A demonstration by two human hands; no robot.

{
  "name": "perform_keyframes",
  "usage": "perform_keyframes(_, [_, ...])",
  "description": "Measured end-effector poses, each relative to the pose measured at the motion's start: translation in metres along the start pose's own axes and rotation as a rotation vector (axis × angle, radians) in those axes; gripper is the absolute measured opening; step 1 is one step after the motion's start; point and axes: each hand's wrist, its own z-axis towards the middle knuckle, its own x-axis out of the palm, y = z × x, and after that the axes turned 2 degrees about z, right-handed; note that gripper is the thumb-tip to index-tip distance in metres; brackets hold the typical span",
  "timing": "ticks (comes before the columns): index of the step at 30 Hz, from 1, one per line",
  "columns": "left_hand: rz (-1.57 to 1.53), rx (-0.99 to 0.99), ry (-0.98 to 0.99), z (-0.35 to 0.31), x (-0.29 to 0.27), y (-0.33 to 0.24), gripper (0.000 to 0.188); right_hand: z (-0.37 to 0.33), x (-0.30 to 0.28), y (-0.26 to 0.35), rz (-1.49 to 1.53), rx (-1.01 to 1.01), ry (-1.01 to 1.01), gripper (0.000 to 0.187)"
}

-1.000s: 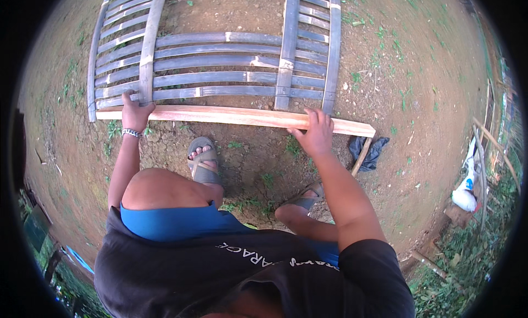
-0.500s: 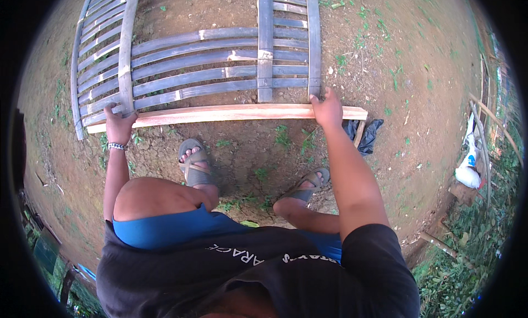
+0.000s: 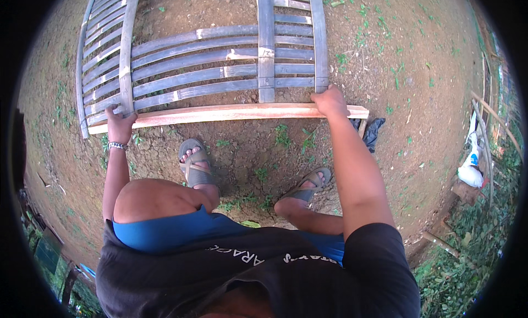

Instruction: The person constructs a bamboo frame by hammering nails through bamboo slats into wooden beams, moving between different sections of the frame and retrieving nails from a bag.

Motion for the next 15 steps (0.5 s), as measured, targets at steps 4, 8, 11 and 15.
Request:
perform_keyframes(4, [-0.036,0.032,0.006,0.006,0.008,0.009,0.077,0.004,0.016,-0.02,0.314,0.001,-0.017,0.048])
perform_keyframes(8, [-0.074,0.01,0.067,0.012,0.012,0.018,0.077,-0.01,0.02,-0.009,0.571,0.094,-0.073,0.043])
perform_keyframes(11, [-0.057,0.065,0.027,0.017,0.019,0.024,0.074,-0.005,0.028,-0.02,0.603,0.063,-0.128,0.038])
perform_keyframes(15, [-0.046,0.075,-0.005,0.022,0.028,0.039,0.072,-0.001,0.033,-0.022,0.577,0.024,-0.153,0.032])
